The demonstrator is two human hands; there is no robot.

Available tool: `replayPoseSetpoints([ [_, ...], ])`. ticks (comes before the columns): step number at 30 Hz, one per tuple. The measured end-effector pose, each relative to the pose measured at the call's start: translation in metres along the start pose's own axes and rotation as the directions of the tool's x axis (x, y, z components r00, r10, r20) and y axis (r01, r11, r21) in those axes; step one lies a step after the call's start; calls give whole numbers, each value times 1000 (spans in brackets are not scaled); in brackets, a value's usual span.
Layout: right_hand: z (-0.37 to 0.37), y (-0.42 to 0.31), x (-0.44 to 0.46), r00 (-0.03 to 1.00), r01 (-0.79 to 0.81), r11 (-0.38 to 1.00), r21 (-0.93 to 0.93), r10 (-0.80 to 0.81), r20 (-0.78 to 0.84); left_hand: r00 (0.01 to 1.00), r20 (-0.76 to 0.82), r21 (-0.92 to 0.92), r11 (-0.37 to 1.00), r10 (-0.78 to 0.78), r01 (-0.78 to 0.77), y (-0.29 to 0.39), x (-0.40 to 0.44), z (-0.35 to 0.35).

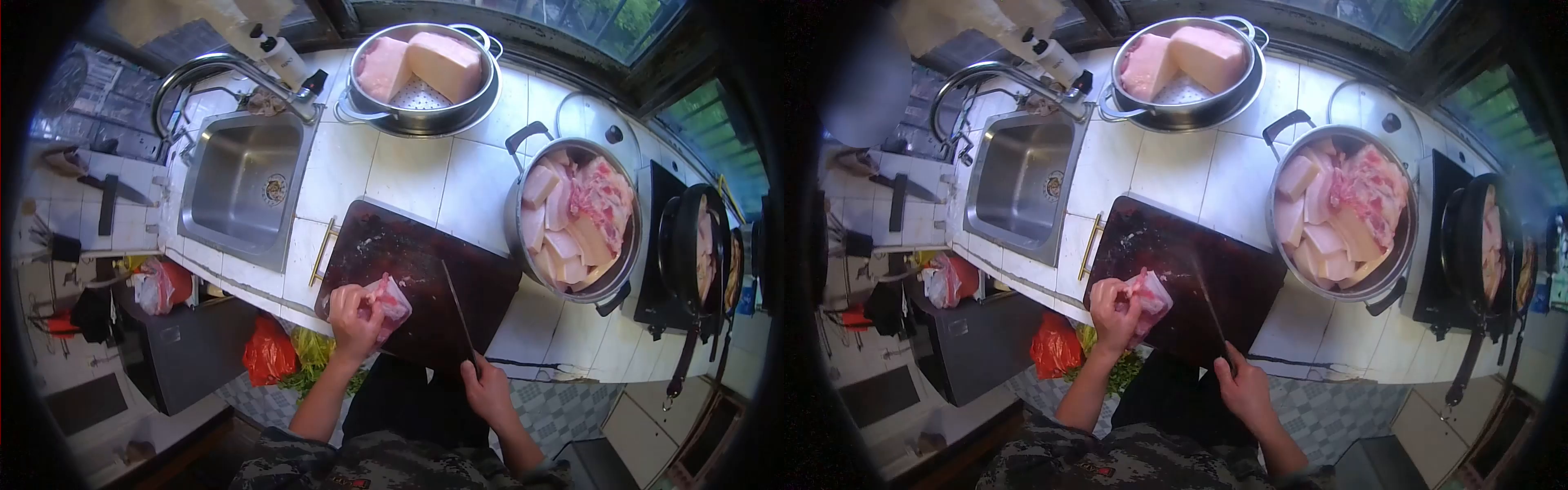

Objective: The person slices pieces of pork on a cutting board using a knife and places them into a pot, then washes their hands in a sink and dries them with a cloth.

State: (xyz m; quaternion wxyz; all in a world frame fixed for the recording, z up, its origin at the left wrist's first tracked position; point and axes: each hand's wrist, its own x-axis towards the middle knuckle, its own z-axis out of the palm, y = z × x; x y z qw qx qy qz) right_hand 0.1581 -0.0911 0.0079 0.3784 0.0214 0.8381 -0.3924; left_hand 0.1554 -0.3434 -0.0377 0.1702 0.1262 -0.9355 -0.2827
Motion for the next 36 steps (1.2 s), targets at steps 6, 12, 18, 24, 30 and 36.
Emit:
replayPoseSetpoints([
  [6, 12, -47, -8, 987, 101, 995, -2, -100, 126, 996, 64, -3, 998, 63, -63, -6, 4, -1],
  [12, 27, -62, -13, 989, 104, 994, -42, -99, 107, 985, 126, 21, 992, 122, -125, -18, -3, -1],
  [18, 32, -74, -18, 995, 55, 995, -86, -48, 87, 984, 141, 32, 993, 106, -112, -19, -3, -1],
  [24, 33, -78, -26, 989, 28, 996, -89, -15, 146, 990, 114, -10, 996, 85, -85, -19, 0, -1],
  [30, 34, -82, -22, 989, -37, 988, -150, 58, 138, 985, 152, 43, 995, 84, -91, -16, 2, 0],
  [36, 32, -98, 2, 985, -45, 969, -244, 83, 149, 977, 189, 60, 992, 96, -109, -16, 4, -1],
])
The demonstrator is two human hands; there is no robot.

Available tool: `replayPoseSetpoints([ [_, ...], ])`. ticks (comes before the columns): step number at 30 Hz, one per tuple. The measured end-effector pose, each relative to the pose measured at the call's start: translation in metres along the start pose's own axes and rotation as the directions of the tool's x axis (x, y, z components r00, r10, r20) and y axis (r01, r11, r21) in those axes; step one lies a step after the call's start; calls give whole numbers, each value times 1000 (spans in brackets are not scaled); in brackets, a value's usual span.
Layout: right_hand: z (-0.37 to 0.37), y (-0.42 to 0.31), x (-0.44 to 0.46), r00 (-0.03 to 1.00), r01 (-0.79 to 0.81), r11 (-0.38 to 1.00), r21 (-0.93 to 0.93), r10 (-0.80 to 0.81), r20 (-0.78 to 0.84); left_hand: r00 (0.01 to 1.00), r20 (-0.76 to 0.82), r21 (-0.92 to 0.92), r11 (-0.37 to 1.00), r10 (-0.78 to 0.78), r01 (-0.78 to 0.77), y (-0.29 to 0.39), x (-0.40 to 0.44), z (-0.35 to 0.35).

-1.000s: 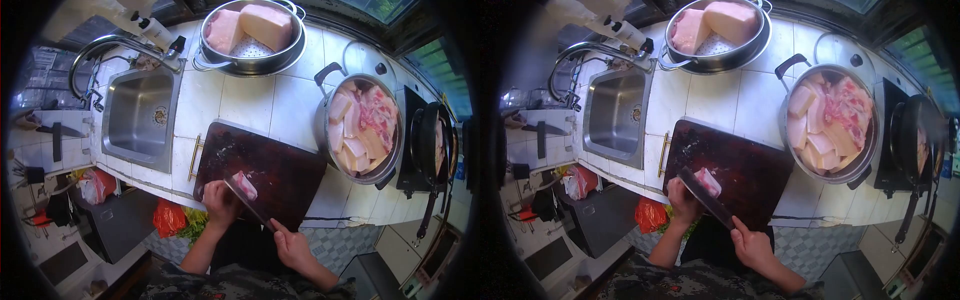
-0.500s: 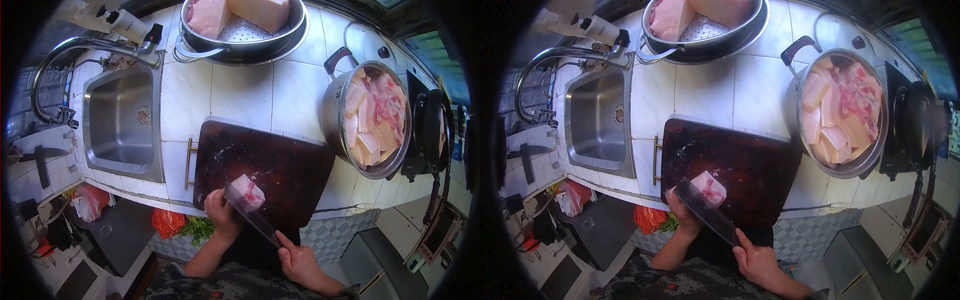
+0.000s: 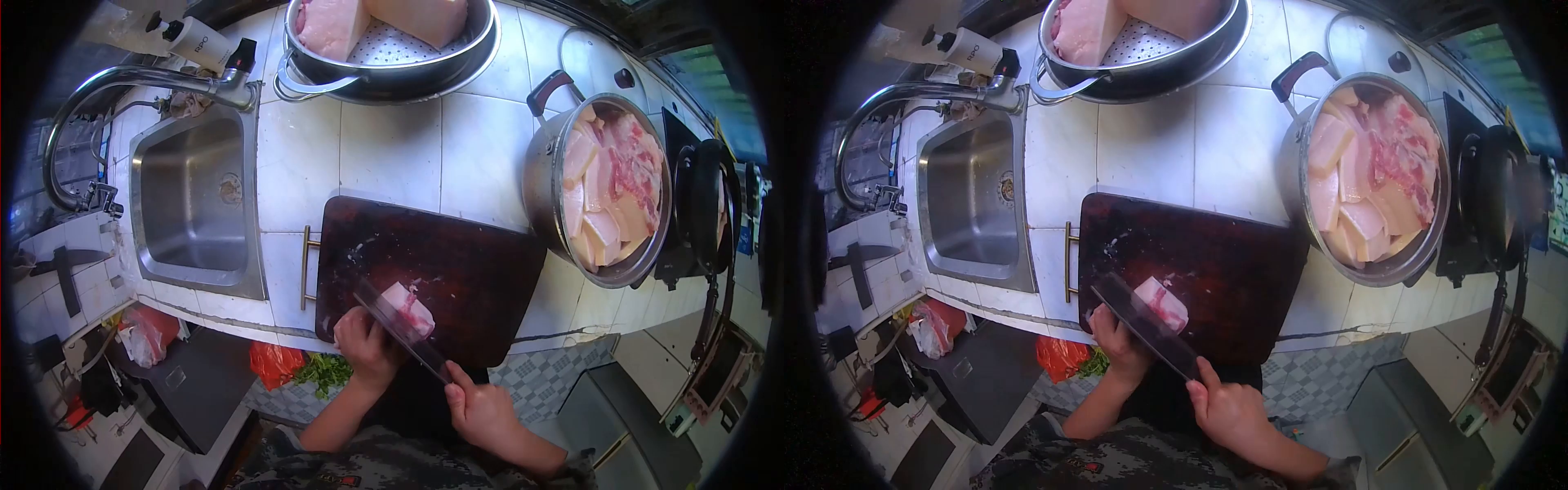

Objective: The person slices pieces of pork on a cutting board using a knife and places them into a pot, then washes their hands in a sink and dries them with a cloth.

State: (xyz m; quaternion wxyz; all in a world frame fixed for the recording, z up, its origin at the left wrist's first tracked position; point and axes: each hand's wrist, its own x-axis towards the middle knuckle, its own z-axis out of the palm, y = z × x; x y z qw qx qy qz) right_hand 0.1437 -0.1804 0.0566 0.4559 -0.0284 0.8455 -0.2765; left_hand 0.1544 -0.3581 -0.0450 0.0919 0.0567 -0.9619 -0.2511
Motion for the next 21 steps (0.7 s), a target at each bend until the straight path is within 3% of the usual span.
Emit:
replayPoseSetpoints([
  [5, -6, -10, 25, 993, 111, 994, -15, -112, -40, 999, -8, -22, 999, 31, -31, 3, 3, 0],
  [9, -6, 4, 2, 997, 71, 997, -7, -71, -38, 1000, 0, 6, 1000, 24, -24, 1, 3, 1],
  [11, -4, 15, -15, 1000, -22, 1000, 17, 21, 21, 1000, -3, 14, 1000, 15, -15, 0, 2, 2],
  [16, 5, -4, 10, 1000, 10, 1000, -17, -10, -20, 1000, 25, -17, 1000, 7, -6, -3, 0, 3],
  [18, 9, -11, 29, 989, 113, 993, -37, -116, -92, 1000, 13, -10, 1000, 8, -8, 1, 2, 2],
  [21, 10, -5, 19, 996, 60, 997, -46, -63, -70, 1000, 9, -17, 1000, 24, -24, 1, 4, 2],
])
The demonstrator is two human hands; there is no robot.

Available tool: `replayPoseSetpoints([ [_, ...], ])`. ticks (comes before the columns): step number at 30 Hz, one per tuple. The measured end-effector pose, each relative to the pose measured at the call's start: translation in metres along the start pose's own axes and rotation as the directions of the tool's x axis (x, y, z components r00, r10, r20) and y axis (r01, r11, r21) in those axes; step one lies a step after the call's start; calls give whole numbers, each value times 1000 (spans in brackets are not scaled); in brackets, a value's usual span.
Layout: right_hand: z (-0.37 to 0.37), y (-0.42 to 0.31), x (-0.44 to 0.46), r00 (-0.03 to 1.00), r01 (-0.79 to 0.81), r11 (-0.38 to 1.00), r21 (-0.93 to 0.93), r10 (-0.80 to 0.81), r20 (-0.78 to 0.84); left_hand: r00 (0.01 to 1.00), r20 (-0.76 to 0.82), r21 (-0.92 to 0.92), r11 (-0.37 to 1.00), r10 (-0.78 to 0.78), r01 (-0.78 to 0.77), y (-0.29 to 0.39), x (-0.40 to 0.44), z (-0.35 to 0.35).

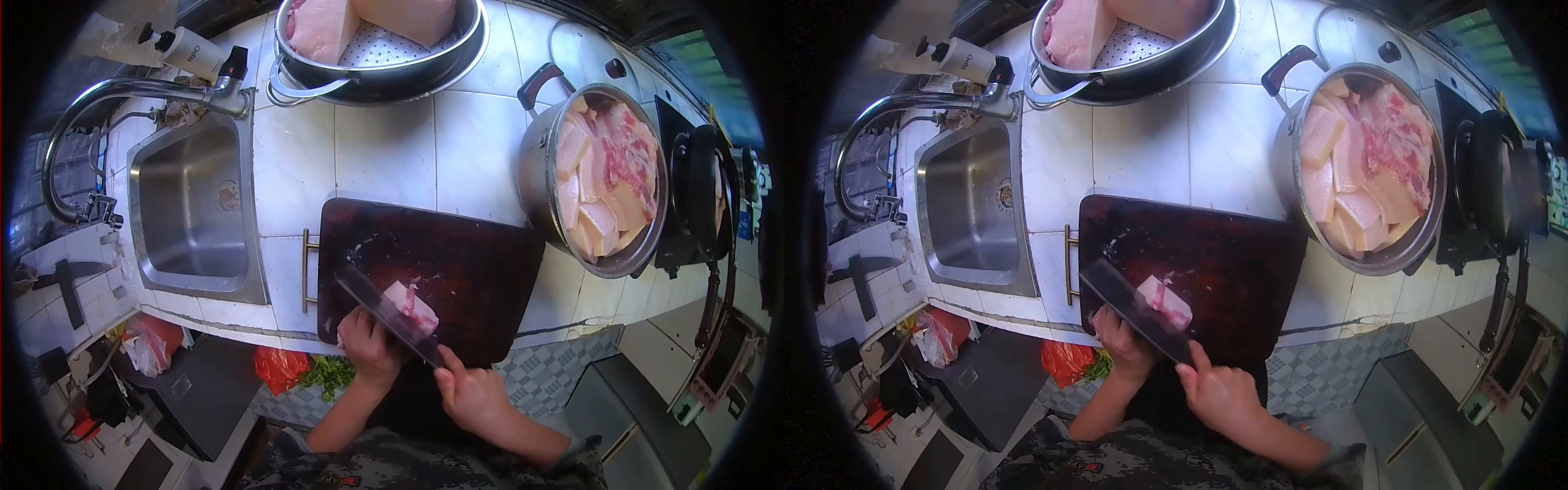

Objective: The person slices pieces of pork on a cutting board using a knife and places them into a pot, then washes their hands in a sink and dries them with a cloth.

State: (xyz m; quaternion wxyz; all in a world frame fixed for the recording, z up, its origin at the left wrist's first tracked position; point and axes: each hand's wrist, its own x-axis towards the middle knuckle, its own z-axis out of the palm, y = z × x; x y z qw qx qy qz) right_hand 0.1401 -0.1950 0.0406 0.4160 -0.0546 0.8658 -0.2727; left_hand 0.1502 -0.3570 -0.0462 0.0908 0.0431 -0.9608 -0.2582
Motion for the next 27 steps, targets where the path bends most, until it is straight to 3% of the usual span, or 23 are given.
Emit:
replayPoseSetpoints([
  [7, -2, 11, -23, 997, -69, 995, -72, 71, 37, 999, 41, -25, 1000, -5, 6, 1, 4, -4],
  [9, 0, 0, 8, 999, 23, 997, -80, -25, -22, 999, 41, -17, 1000, 0, 1, 1, 3, -3],
  [13, 1, -5, 16, 998, 38, 997, -65, -41, -45, 1000, 28, -23, 1000, 0, 0, 0, 4, -4],
  [15, -5, 2, -4, 994, -98, 993, -64, 101, 34, 1000, 24, -30, 1000, 1, 0, -1, 0, -2],
  [18, -1, 15, -26, 991, -120, 989, -84, 124, 43, 1000, 25, -35, 999, 1, 0, -4, 0, 0],
  [22, 8, 1, 26, 999, 16, 997, -74, -18, -28, 997, 59, -13, 999, 41, -41, -10, -1, 0],
  [27, 11, 3, 13, 1000, -12, 993, -121, 9, -25, 999, 46, -34, 999, 21, -20, -7, 0, -2],
])
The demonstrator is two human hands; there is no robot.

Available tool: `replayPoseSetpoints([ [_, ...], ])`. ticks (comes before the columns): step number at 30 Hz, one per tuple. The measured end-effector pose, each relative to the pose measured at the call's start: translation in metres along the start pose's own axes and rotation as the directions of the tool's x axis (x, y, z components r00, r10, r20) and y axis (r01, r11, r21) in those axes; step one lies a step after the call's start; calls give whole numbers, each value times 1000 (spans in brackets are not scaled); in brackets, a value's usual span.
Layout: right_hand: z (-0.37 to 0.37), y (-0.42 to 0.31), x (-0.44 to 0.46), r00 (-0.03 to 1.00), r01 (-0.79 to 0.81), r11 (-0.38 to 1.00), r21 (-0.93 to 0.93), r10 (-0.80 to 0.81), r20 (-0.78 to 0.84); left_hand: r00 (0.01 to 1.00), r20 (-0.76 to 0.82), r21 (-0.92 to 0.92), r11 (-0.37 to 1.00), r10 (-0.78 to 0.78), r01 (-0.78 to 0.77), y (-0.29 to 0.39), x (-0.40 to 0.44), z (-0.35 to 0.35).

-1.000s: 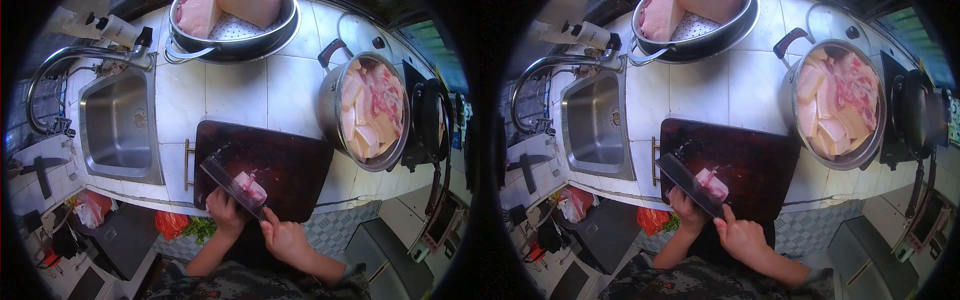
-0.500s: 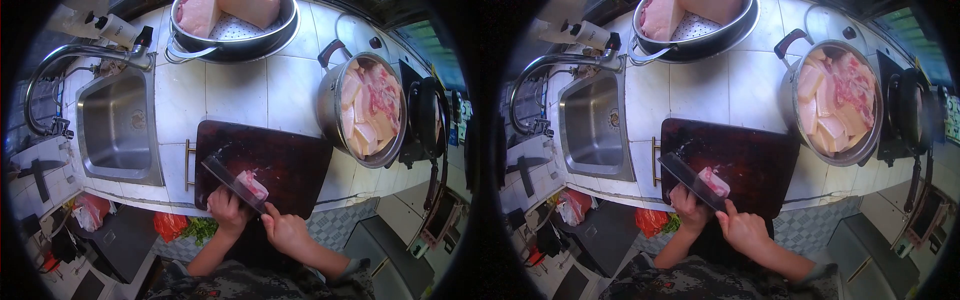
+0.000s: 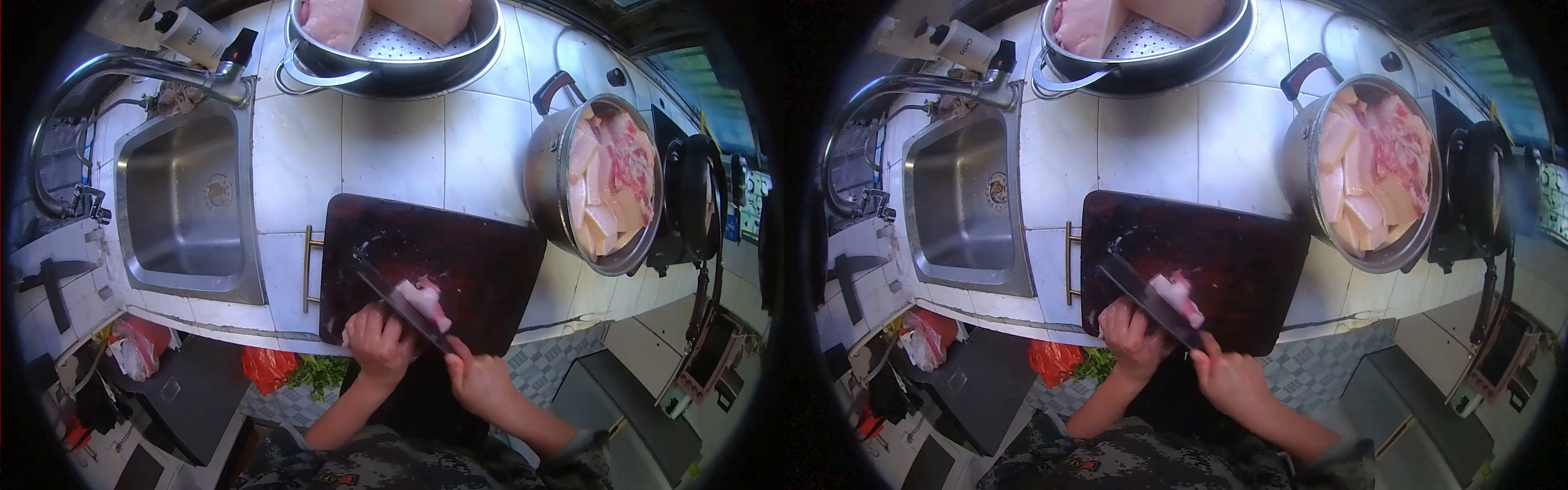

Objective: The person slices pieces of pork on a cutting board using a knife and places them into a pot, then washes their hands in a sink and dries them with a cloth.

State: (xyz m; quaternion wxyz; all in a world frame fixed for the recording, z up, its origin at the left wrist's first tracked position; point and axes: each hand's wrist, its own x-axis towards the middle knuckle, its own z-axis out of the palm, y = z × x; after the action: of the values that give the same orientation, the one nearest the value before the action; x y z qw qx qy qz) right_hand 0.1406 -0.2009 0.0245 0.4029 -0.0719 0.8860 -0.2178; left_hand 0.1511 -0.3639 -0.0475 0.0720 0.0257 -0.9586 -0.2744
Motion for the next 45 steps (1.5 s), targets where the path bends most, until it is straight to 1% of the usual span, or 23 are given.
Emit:
replayPoseSetpoints([
  [2, 4, 10, -24, 996, -79, 996, -28, 80, 26, 1000, -8, -29, 999, -25, 25, 0, 3, 0],
  [6, 11, 3, -8, 995, -95, 995, -41, 96, 28, 999, 18, -65, 997, -28, 29, -2, 2, -2],
  [8, 10, -13, 28, 999, -6, 999, -44, 4, -45, 999, 22, -84, 996, -28, 30, -2, 0, -3],
  [11, 13, -15, 35, 999, -3, 1000, -18, 2, -39, 1000, 16, -80, 997, -10, 11, -3, 1, -4],
  [12, 13, -9, 27, 999, -48, 999, -15, 48, -6, 1000, 16, -69, 998, -11, 12, -2, 2, -6],
  [13, 15, -1, 15, 999, -49, 998, -25, 49, -13, 1000, 13, -56, 998, -16, 16, -2, 4, -7],
  [15, 23, 13, -13, 993, -117, 993, -26, 116, -17, 1000, -17, -59, 998, -21, 20, -4, 5, -4],
  [17, 32, 18, -17, 995, -102, 995, -21, 102, -22, 999, -29, -56, 998, -33, 32, -6, 0, -3],
  [20, 24, -14, 27, 995, -91, 994, -67, 88, -52, 999, 1, -112, 993, -45, 45, -7, -1, -3],
  [22, 22, -34, 51, 990, 8, 998, -57, -16, -139, 1000, -2, -108, 994, -27, 26, -6, -4, -2],
  [23, 20, -36, 53, 988, 10, 998, -58, -19, -156, 1000, -14, -110, 994, -14, 12, -5, -4, -3],
  [25, 18, -39, 53, 984, 40, 997, -67, -51, -170, 999, -21, -76, 997, -35, 33, -4, -2, -6],
  [26, 22, -31, 45, 986, 13, 999, -46, -21, -165, 998, -44, -69, 997, -42, 39, -3, 1, -7],
  [27, 23, -21, 30, 983, 23, 998, -58, -33, -183, 997, -68, -71, 997, -35, 30, -3, 5, -7],
  [29, 29, -1, 0, 987, -102, 991, -89, 91, -129, 998, -38, -77, 996, -53, 49, -4, 2, -8],
  [32, 38, 5, -5, 985, -94, 991, -95, 79, -156, 997, -41, -95, 994, -63, 59, -6, 0, -7],
  [34, 33, -16, 21, 979, -60, 997, -51, 49, -198, 998, -39, -103, 993, -59, 55, -7, -3, -5],
  [35, 33, -28, 37, 976, -50, 996, -67, 34, -215, 998, -35, -104, 993, -59, 55, -6, -4, -4],
  [38, 27, -46, 52, 979, -9, 999, -35, 2, -205, 995, -68, -110, 992, -72, 64, -7, -3, -8],
  [39, 29, -42, 47, 976, -18, 999, -48, 7, -219, 995, -78, -105, 993, -67, 58, -8, -6, -8],
  [41, 31, -27, 37, 967, -20, 997, -74, 0, -253, 996, -50, -103, 992, -73, 68, -10, -4, -4],
  [43, 45, -2, 9, 965, -68, 994, -85, 44, -257, 995, -47, -100, 992, -82, 77, -8, -4, -5],
  [45, 50, 9, -12, 967, -84, 993, -88, 60, -246, 992, -101, -117, 991, -77, 65, -8, -4, -7],
])
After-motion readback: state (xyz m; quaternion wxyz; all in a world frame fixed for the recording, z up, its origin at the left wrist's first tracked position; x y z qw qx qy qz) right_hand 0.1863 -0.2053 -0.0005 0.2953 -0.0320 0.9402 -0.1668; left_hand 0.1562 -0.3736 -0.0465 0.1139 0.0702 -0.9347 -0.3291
